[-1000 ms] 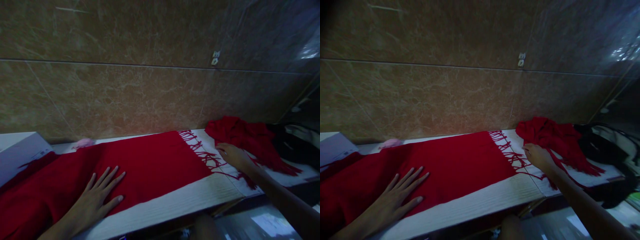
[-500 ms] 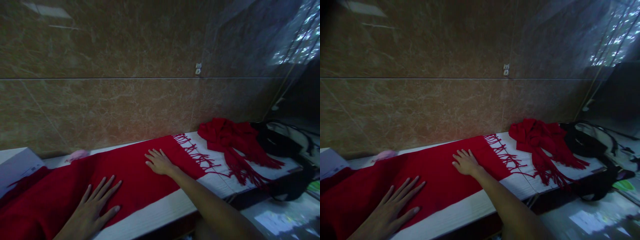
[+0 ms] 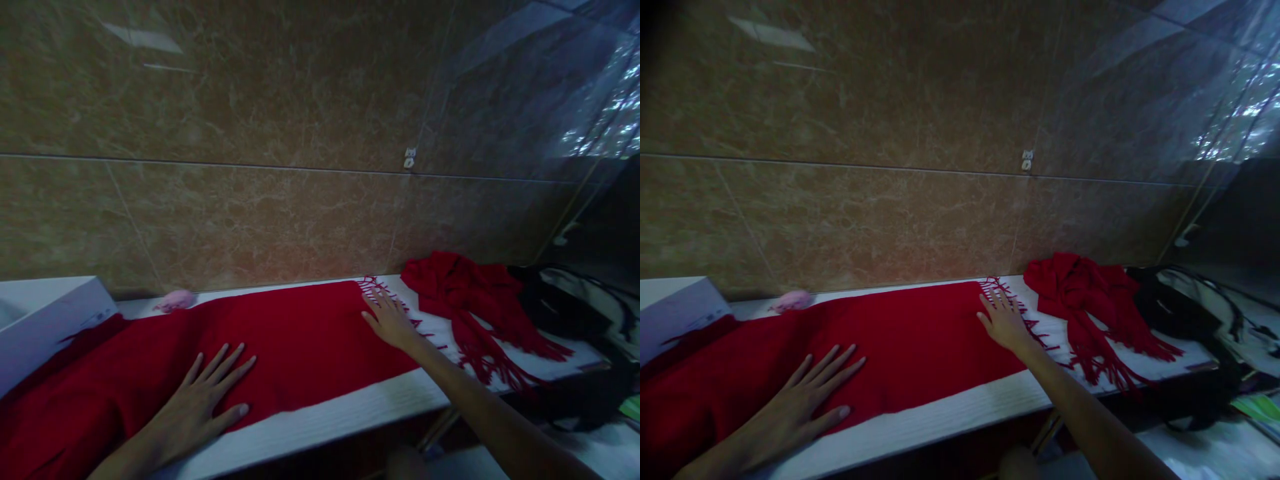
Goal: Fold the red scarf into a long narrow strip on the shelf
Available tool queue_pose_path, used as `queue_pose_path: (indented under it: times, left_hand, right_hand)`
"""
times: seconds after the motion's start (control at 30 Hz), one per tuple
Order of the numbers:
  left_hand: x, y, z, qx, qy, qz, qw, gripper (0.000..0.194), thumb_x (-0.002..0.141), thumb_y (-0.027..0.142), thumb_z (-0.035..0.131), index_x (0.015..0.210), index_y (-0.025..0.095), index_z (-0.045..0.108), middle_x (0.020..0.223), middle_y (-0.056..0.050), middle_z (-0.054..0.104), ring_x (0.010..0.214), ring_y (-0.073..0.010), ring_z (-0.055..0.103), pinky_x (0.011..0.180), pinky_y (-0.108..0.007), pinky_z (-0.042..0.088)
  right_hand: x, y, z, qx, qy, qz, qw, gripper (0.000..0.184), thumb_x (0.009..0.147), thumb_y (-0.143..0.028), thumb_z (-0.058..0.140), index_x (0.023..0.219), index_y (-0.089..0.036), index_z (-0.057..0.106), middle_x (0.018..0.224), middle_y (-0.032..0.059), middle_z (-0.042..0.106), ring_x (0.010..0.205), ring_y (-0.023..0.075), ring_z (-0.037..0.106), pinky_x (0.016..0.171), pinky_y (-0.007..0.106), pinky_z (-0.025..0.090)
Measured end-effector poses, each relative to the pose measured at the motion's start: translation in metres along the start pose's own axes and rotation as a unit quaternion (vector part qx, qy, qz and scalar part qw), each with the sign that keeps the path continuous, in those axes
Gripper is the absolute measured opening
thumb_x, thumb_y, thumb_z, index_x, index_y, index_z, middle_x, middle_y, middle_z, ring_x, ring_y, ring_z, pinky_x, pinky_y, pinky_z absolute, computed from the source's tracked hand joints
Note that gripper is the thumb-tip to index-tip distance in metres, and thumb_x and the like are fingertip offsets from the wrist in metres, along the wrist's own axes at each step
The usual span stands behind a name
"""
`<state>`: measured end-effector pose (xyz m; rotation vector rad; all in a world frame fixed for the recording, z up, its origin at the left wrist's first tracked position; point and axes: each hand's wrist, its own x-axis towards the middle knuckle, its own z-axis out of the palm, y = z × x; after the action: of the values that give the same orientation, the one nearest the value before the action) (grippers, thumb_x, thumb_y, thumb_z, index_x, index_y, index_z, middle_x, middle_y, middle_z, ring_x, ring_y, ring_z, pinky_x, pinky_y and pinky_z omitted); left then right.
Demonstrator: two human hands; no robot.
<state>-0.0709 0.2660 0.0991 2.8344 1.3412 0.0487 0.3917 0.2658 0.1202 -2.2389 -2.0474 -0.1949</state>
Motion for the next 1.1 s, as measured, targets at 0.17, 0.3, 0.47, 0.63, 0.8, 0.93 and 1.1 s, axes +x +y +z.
queue_pose_path:
  times: [0.17, 0.3, 0.47, 0.63, 0.8, 0.93, 1.1]
  left_hand:
    - [-0.012, 0.006, -0.015, -0.013, -0.028, 0.020, 0.999, 0.069, 0.099, 0.070, 0.045, 0.159, 0.044, 0.024, 0.168, -0.003, 0.024, 0.156, -0.0392, 0.022, 0.122, -0.074, 0.024]
    - [-0.025, 0.014, -0.027, -0.016, -0.045, 0.030, 0.998, 0.069, 0.099, 0.070, 0.045, 0.159, 0.045, 0.023, 0.169, -0.002, 0.023, 0.157, -0.0373, 0.021, 0.123, -0.072, 0.023]
    - [-0.040, 0.010, -0.026, -0.018, -0.038, 0.058, 0.997, 0.071, 0.100, 0.067, 0.046, 0.161, 0.045, 0.017, 0.171, -0.002, 0.018, 0.158, -0.0343, 0.020, 0.126, -0.066, 0.022]
    - [-0.026, 0.006, -0.037, -0.054, -0.039, 0.006, 0.998, 0.062, 0.106, 0.063, 0.032, 0.163, 0.043, 0.021, 0.173, -0.001, 0.016, 0.161, -0.0321, 0.012, 0.128, -0.066, 0.016]
    - [0.022, 0.009, -0.045, -0.058, 0.007, -0.135, 0.989, 0.066, 0.105, 0.065, 0.027, 0.163, 0.034, 0.031, 0.174, -0.004, 0.015, 0.161, -0.0351, 0.006, 0.128, -0.067, 0.011]
    - [0.039, 0.012, -0.029, -0.050, -0.027, -0.163, 0.985, 0.074, 0.102, 0.070, 0.030, 0.165, 0.032, 0.028, 0.173, -0.008, 0.018, 0.161, -0.0372, 0.009, 0.127, -0.069, 0.010]
    - [0.041, 0.026, -0.031, -0.057, -0.064, -0.154, 0.984, 0.084, 0.096, 0.079, 0.034, 0.164, 0.031, 0.031, 0.173, -0.010, 0.020, 0.160, -0.0417, 0.014, 0.125, -0.072, 0.012]
  right_hand:
    - [-0.020, -0.040, 0.011, 0.072, -0.034, -0.109, 0.991, 0.067, 0.107, -0.063, 0.028, 0.162, -0.027, 0.039, 0.172, 0.0109, 0.022, 0.160, 0.0334, 0.016, 0.126, 0.063, 0.014]
    - [-0.036, -0.032, 0.016, 0.094, -0.057, -0.097, 0.989, 0.072, 0.105, -0.066, 0.030, 0.163, -0.024, 0.037, 0.171, 0.0133, 0.024, 0.159, 0.0334, 0.016, 0.127, 0.062, 0.015]
    - [-0.065, -0.022, 0.027, 0.083, -0.044, -0.083, 0.992, 0.075, 0.103, -0.071, 0.029, 0.163, -0.027, 0.037, 0.171, 0.0111, 0.023, 0.159, 0.0345, 0.016, 0.126, 0.065, 0.014]
    - [-0.052, -0.016, 0.025, 0.077, -0.032, -0.051, 0.995, 0.077, 0.101, -0.075, 0.025, 0.163, -0.031, 0.037, 0.172, 0.0088, 0.024, 0.159, 0.0348, 0.016, 0.125, 0.066, 0.017]
    - [0.002, -0.024, 0.017, 0.079, -0.050, -0.024, 0.995, 0.080, 0.102, -0.072, 0.024, 0.166, -0.025, 0.031, 0.173, 0.0117, 0.021, 0.159, 0.0353, 0.015, 0.125, 0.066, 0.016]
    - [0.026, -0.023, 0.027, 0.074, -0.076, -0.036, 0.994, 0.074, 0.102, -0.067, 0.026, 0.165, -0.028, 0.033, 0.172, 0.0085, 0.024, 0.159, 0.0341, 0.015, 0.126, 0.065, 0.013]
    - [0.038, 0.000, 0.035, 0.065, -0.087, -0.041, 0.993, 0.075, 0.102, -0.065, 0.026, 0.165, -0.027, 0.033, 0.172, 0.0084, 0.023, 0.159, 0.0342, 0.016, 0.127, 0.064, 0.013]
